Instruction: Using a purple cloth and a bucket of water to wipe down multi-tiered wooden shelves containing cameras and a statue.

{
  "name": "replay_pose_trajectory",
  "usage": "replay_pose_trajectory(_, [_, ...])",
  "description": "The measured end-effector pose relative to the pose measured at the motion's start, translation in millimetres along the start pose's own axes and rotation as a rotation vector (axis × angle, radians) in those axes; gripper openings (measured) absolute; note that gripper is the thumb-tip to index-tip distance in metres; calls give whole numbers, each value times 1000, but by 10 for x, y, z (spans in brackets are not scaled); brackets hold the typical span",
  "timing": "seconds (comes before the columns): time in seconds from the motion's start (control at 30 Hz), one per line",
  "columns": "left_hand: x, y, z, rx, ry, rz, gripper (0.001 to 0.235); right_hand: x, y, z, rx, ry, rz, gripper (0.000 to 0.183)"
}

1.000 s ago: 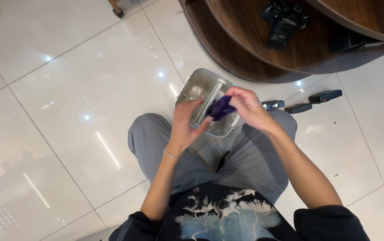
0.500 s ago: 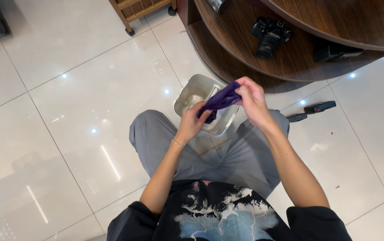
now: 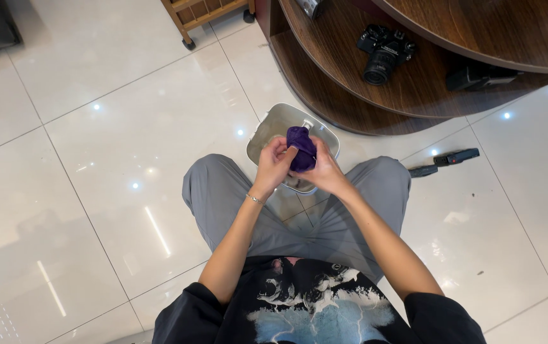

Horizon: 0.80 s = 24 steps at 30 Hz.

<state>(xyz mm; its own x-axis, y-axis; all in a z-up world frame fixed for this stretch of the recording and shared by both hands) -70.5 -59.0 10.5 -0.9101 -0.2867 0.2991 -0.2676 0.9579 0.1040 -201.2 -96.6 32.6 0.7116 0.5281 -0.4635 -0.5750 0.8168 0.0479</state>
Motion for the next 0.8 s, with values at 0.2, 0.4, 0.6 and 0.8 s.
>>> replay_pose_trajectory(0.2, [-42, -39, 145, -99, 65, 22, 18, -18, -69, -279, 40, -29, -97, 62])
replay_pose_trajectory(0.4, [-250, -21, 231, -41, -110, -114, 22, -243, -132, -337, 24, -60, -219, 46])
replay_pose_trajectory(0.6, [-178, 24, 227, -106, -274, -22, 55, -349, -215, -292, 14, -231, -112, 52])
replay_pose_trajectory(0.8, [177, 96, -33, 96, -173, 182, 86, -277, -115, -190, 205, -386, 32, 51])
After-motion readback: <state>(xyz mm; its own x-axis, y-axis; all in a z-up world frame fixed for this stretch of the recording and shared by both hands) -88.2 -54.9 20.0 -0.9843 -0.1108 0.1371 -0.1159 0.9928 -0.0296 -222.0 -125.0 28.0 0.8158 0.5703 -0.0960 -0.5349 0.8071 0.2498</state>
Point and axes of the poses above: each hand's wrist, its own y-axis away from the middle knuckle, its own x-axis out of the palm, z = x × y, the point moved 8 cm from there along -y, towards the middle knuckle, and after that the axes turned 3 degrees about -z, right-handed, at the moved point
